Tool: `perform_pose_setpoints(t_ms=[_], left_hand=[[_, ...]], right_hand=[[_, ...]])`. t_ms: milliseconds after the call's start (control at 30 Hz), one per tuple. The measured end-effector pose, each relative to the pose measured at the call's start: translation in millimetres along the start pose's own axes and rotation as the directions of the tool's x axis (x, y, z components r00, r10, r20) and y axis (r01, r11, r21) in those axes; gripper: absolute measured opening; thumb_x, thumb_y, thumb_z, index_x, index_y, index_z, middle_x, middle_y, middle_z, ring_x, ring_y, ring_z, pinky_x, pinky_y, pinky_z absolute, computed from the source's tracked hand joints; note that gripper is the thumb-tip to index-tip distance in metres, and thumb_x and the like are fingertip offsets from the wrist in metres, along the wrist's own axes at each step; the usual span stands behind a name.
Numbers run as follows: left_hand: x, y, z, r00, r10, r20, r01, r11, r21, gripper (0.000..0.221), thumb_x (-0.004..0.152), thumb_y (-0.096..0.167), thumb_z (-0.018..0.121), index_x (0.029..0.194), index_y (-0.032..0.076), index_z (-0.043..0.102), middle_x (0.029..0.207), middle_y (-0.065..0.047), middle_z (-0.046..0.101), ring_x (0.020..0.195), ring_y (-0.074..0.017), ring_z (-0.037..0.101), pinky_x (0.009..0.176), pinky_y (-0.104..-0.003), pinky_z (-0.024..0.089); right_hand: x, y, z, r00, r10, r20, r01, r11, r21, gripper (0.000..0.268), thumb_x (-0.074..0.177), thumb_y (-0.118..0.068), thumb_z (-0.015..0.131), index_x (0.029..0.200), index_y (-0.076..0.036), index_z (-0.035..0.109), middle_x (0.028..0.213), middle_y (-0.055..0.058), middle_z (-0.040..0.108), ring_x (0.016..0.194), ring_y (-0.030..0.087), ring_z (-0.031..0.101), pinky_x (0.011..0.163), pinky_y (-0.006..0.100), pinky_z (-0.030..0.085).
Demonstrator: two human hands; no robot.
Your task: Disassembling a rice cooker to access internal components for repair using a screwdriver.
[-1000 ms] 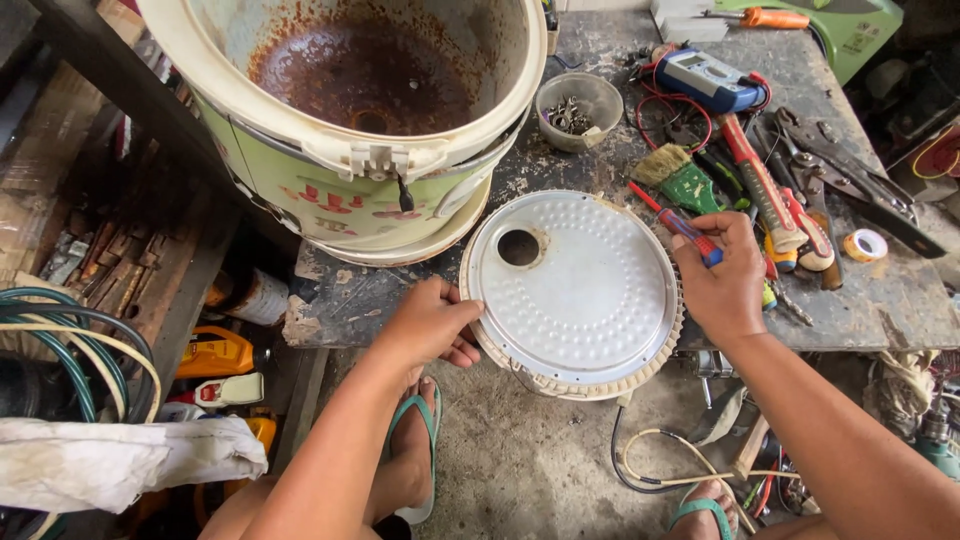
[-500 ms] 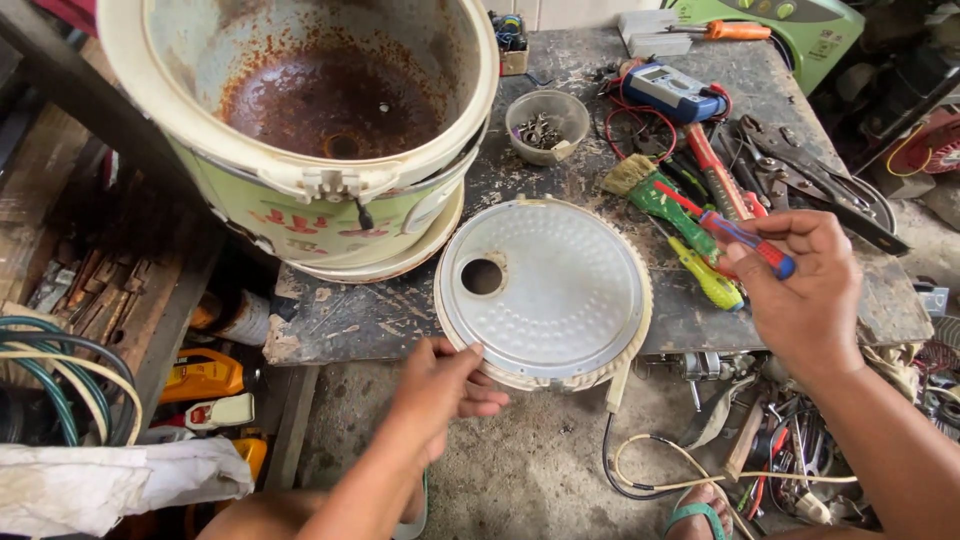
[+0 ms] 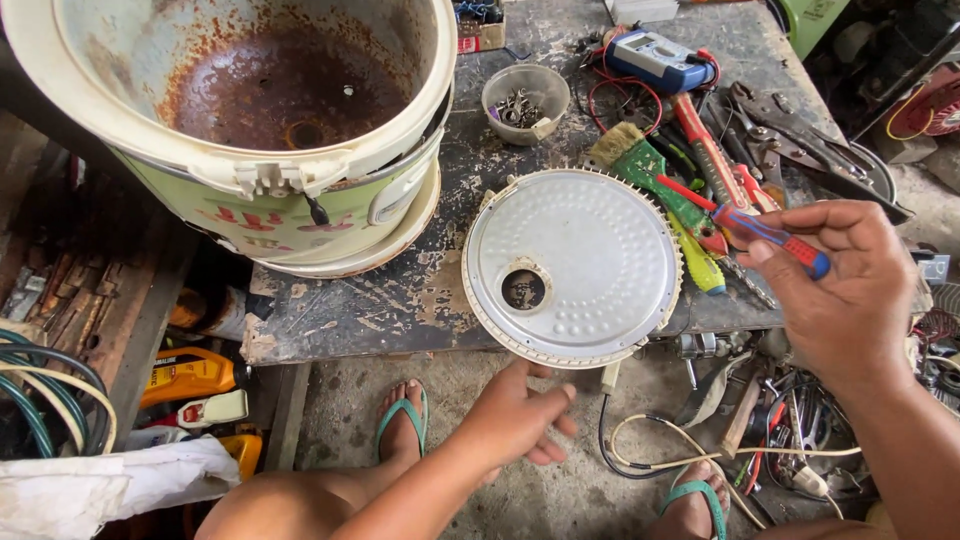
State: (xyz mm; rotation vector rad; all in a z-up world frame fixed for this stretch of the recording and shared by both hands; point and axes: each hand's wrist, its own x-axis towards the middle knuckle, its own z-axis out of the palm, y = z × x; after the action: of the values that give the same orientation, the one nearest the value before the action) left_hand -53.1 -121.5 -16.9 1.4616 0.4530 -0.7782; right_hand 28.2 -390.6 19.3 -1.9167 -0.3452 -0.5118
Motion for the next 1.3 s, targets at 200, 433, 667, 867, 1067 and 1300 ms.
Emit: perform_pose_setpoints(t_ms=[200, 433, 667, 867, 1067, 1300], left_hand=[[-12.2, 12.0, -27.3, 0.991, 0.115, -0.069, -0.035, 0.718, 0.695, 0.026, 0.096, 0.043, 0.064, 0.087, 0.018, 0.066, 0.092, -0.001, 0.071, 0.088, -0.0185, 0.065, 0.074, -0.036, 0.045], [14.4, -8.2, -35.6, 0.993, 0.067, -0.097, -0.084, 0.978, -0.189, 0.013, 0.100, 0.018, 0.066, 0.105, 0.006, 0.067, 0.102, -0.011, 0.077, 0.075, -0.0196, 0.073, 0.059, -0.026, 0.055], [29.9, -21.6, -28.5, 0.973, 0.055, -0.224, -0.151, 0.886, -0.438, 0.028, 0.099, 0.031, 0.069, 0.088, 0.005, 0.063, 0.091, -0.017, 0.080, 0.064, -0.0250, 0.075, 0.051, -0.029, 0.059], [36.3, -23.8, -30.5, 0.979, 0.004, -0.205, -0.108, 0.862, -0.496, 0.033, 0.097, 0.033, 0.068, 0.102, 0.001, 0.069, 0.099, -0.021, 0.081, 0.063, -0.0255, 0.075, 0.048, -0.026, 0.058], [36.3, -21.0, -26.2, 0.981, 0.015, -0.191, -0.120, 0.827, -0.549, 0.030, 0.098, 0.028, 0.068, 0.098, -0.002, 0.070, 0.092, -0.022, 0.080, 0.066, -0.0258, 0.075, 0.048, -0.025, 0.056], [44.4, -29.3, -22.4, 0.978, 0.021, -0.206, -0.137, 0.809, -0.571, 0.025, 0.099, 0.022, 0.070, 0.096, -0.002, 0.072, 0.086, -0.018, 0.079, 0.064, -0.0247, 0.074, 0.048, -0.025, 0.055]], right_hand=[[-3.9, -9.4, -7.0, 1.000, 0.005, 0.025, -0.005, 1.000, 0.024, 0.030, 0.102, 0.024, 0.064, 0.123, 0.018, 0.043, 0.122, 0.039, 0.063, 0.112, 0.042, 0.070, 0.093, 0.041, 0.062], [-9.3, 8.6, -8.7, 0.994, 0.084, 0.071, -0.084, 0.996, 0.000, 0.038, 0.107, 0.004, 0.051, 0.139, 0.010, 0.032, 0.126, 0.034, 0.059, 0.100, 0.043, 0.067, 0.088, 0.044, 0.058], [-19.7, -6.4, 9.9, 0.978, 0.170, 0.122, -0.177, 0.983, 0.045, 0.050, 0.101, -0.007, 0.052, 0.144, 0.005, 0.031, 0.113, 0.027, 0.062, 0.087, 0.033, 0.067, 0.070, 0.031, 0.053], [-18.2, -47.1, 32.6, 0.961, 0.243, 0.131, -0.216, 0.957, -0.192, 0.043, 0.098, -0.010, 0.059, 0.135, 0.011, 0.047, 0.108, 0.020, 0.067, 0.079, 0.030, 0.070, 0.069, 0.031, 0.055], [-8.8, -99.4, 56.2, 0.929, 0.307, 0.207, -0.247, 0.931, -0.270, 0.047, 0.089, 0.000, 0.065, 0.131, 0.001, 0.043, 0.103, 0.020, 0.074, 0.143, 0.026, 0.064, 0.082, 0.033, 0.057], [-10.5, -87.1, 73.7, 0.931, 0.268, 0.246, -0.237, 0.960, -0.148, 0.053, 0.083, 0.007, 0.069, 0.129, 0.003, 0.042, 0.100, 0.023, 0.075, 0.088, 0.028, 0.080, 0.054, 0.028, 0.057]])
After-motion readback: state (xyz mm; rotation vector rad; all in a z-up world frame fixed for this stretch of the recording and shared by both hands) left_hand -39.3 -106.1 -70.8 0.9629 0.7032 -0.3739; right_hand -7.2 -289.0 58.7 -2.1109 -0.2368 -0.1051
